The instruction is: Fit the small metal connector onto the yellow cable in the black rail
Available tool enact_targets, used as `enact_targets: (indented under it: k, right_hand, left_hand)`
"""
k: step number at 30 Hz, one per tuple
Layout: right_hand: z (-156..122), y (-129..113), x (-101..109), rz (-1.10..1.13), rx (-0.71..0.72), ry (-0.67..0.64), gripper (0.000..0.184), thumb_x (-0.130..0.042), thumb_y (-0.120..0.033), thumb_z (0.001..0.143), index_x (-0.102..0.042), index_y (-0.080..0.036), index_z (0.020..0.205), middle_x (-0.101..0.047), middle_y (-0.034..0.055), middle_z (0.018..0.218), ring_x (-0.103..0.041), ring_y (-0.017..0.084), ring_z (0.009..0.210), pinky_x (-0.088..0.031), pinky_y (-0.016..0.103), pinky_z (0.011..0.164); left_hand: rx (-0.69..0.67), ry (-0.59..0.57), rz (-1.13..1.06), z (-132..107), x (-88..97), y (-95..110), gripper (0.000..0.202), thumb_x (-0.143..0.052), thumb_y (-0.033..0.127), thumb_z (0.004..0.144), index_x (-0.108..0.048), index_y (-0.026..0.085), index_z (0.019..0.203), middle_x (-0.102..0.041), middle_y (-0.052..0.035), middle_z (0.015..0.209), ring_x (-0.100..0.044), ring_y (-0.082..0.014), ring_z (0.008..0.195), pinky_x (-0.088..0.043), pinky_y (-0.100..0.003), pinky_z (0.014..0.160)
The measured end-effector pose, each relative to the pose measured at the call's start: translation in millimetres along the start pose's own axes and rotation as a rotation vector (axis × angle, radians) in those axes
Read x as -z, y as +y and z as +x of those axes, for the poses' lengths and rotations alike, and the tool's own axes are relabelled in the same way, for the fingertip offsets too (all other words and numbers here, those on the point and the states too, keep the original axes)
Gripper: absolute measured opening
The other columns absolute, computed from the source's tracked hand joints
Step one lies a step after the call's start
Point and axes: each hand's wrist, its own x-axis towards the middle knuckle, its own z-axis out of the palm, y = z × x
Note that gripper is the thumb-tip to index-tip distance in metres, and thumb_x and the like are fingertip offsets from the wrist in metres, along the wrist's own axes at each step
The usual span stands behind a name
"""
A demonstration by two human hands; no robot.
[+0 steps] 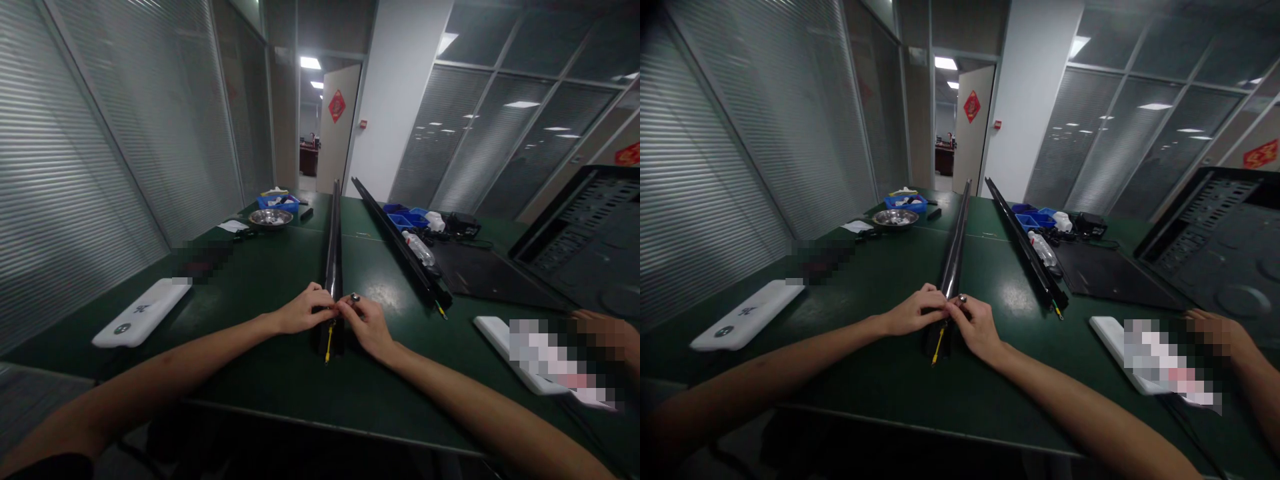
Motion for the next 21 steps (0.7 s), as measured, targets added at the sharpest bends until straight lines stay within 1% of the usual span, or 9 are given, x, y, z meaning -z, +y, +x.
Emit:
enact_targets:
  k: [5, 11, 18, 21]
  right_hand:
    - [-0.4, -0.1, -0.2, 0.008, -0.026, 0.011, 0.032, -0.056, -0.039, 0.101, -0.07, -0.017, 0.083, -0.07, 0.0047, 0.08, -0.062, 0.017, 0.068, -0.048, 0.027, 0.063]
    - [-0.8, -0.3, 1.1, -0.032, -0.028, -0.008, 0.031, -0.054, -0.039, 0.102, -0.072, -0.018, 0.088, -0.07, 0.0039, 0.079, -0.062, 0.017, 0.065, -0.048, 0.028, 0.062]
    - [-1.2, -3.7, 0.8, -0.032, -0.024, -0.049, 0.03, -0.054, -0.038, 0.103, -0.07, -0.019, 0.087, -0.071, 0.0051, 0.083, -0.065, 0.018, 0.07, -0.049, 0.029, 0.065]
    - [-0.2, -3.8, 1.0, -0.025, -0.03, -0.057, 0.031, -0.053, -0.039, 0.103, -0.07, -0.019, 0.087, -0.071, 0.0053, 0.084, -0.065, 0.019, 0.071, -0.049, 0.029, 0.066]
  left_hand:
    - [0.014, 0.017, -0.003, 0.1, -1.2, -0.1, 0.026, -0.051, 0.037, 0.105, -0.068, 0.019, 0.1, -0.071, -0.0018, 0.095, -0.06, -0.017, 0.09, -0.032, -0.034, 0.093]
    - [0.014, 0.065, -0.014, -2.5, 0.0, 2.4, 0.02, -0.056, 0.033, 0.101, -0.068, 0.02, 0.111, -0.071, -0.0037, 0.103, -0.06, -0.0191, 0.094, -0.032, -0.037, 0.098]
    - [-0.085, 0.059, 0.111, -4.0, 4.9, 9.0, 0.015, -0.055, 0.026, 0.099, -0.067, 0.018, 0.104, -0.07, -0.0074, 0.1, -0.059, -0.0239, 0.103, -0.032, -0.04, 0.102]
    - [-0.092, 0.04, 0.11, -3.1, 5.9, 8.0, 0.014, -0.056, 0.026, 0.099, -0.066, 0.019, 0.104, -0.071, -0.0067, 0.101, -0.059, -0.0236, 0.103, -0.032, -0.04, 0.101]
